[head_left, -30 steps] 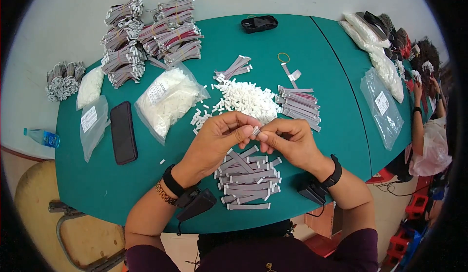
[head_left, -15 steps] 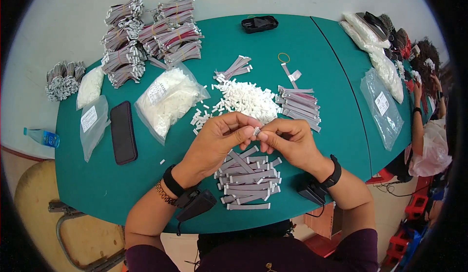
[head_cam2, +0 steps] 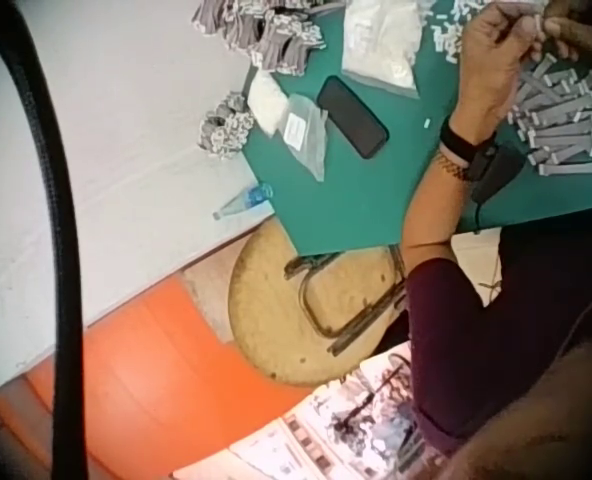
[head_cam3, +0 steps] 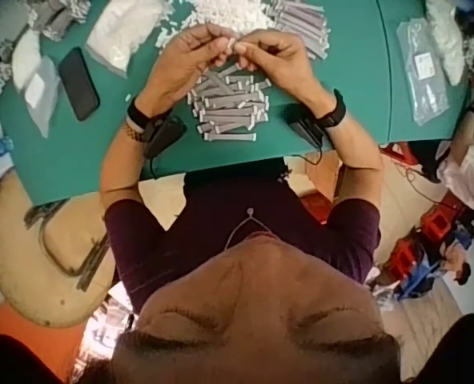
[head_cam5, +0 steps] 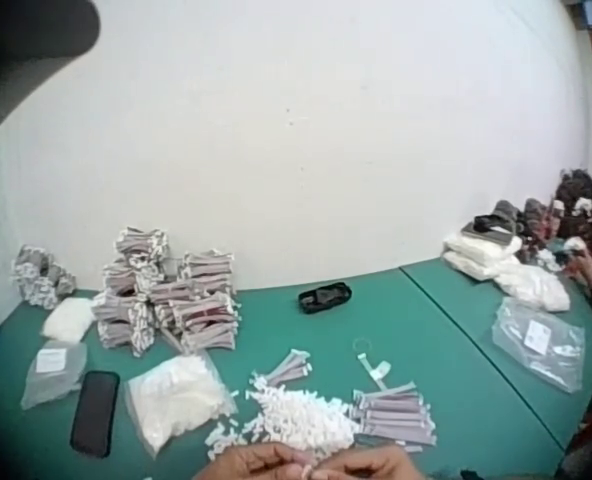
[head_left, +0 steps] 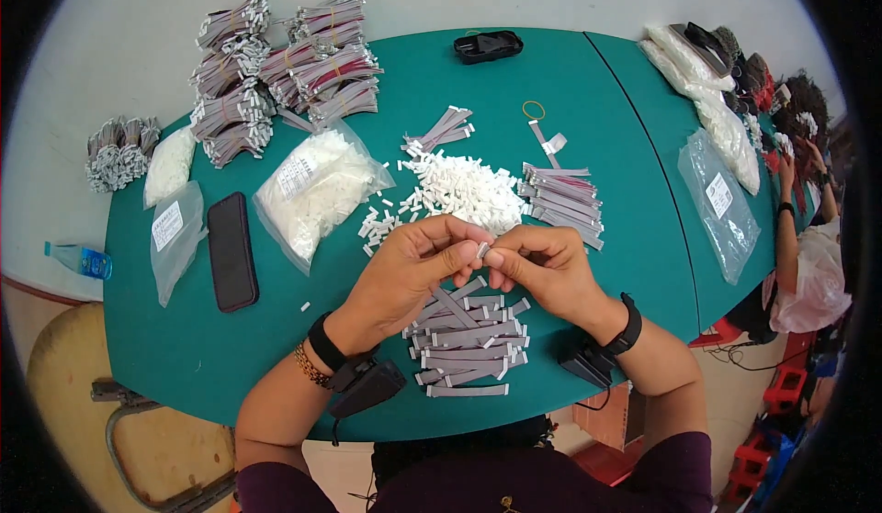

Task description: The person picks up a ribbon cable and a connector, fits the connector onto the end of the cable by hand, and places the assembled unit onto a pile.

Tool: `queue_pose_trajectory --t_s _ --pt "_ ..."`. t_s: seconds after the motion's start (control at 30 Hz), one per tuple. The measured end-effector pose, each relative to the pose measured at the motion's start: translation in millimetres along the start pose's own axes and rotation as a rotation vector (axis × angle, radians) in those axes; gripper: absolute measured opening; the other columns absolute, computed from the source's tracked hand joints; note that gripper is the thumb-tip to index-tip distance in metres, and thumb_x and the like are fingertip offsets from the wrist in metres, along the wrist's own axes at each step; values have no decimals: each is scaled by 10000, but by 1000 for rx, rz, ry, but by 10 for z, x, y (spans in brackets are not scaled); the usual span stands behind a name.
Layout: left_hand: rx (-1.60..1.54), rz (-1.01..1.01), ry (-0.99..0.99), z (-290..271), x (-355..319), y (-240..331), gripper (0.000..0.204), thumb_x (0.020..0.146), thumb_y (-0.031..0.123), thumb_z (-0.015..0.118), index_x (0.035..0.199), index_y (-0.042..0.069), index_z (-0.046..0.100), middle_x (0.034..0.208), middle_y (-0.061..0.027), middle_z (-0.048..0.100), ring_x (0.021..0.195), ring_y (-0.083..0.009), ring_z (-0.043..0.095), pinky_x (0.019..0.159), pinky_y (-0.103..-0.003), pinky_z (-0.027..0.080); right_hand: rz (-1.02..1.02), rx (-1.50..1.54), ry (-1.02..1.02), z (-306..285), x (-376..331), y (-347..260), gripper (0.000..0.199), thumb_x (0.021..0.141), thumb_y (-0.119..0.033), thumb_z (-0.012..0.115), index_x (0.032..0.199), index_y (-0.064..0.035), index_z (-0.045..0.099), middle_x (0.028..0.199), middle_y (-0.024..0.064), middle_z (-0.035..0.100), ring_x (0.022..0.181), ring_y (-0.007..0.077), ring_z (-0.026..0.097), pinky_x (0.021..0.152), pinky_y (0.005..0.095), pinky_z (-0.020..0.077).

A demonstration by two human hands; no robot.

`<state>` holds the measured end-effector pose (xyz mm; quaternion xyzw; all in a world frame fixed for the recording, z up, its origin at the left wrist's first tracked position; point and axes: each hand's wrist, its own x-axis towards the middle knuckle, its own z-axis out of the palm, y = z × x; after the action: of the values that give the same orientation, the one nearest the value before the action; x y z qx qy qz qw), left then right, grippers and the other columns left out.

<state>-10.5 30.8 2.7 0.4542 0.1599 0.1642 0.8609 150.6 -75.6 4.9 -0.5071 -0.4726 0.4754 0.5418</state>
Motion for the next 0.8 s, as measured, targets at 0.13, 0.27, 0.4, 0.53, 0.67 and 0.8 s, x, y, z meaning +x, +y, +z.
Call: queue_pose_trajectory --t_s 0.13,0.27,0.4,0.53,0.67,0.8 --pt "12 7 -1 -5 5 -7 151 883 76 554 1010 -2 581 913 -45 598 741 -88 499 670 -212 418 19 5 -3 -2 1 -3 133 880 -112 576 854 -4 649 700 18 607 612 44 525 537 185 422" --pt "47 37 4 -1 3 -6 146 877 72 563 999 -3 589 913 -50 605 742 -85 501 668 -212 418 33 14 -4 5 2 -20 135 878 -119 581 834 -10 647 681 7 598 595 34 509 514 180 401" --pt "151 80 37 10 14 -11 135 866 72 580 975 -5 603 891 -48 616 727 -78 506 657 -208 420 56 -20 7 -3 4 -29 143 875 -127 586 801 -16 639 650 -8 582 565 18 478 478 178 358" --pt "306 140 80 44 5 -1 127 856 68 594 956 -9 613 878 -47 626 708 -66 514 637 -199 423 66 -44 13 -11 3 -29 150 867 -130 598 769 -20 625 619 -14 573 534 12 462 453 178 327" --pt "434 230 108 73 -9 -26 124 850 62 604 948 -12 616 867 -43 629 696 -55 518 621 -192 425 93 -57 15 -14 -2 -38 148 859 -129 613 760 -20 614 603 -5 577 518 19 473 450 175 332" --pt "486 269 127 79 -6 -41 132 856 71 597 959 -11 614 827 -27 616 692 -49 516 617 -189 426 113 -56 5 -15 5 -30 150 862 -134 610 761 -23 609 599 -11 570 517 17 465 451 175 331"
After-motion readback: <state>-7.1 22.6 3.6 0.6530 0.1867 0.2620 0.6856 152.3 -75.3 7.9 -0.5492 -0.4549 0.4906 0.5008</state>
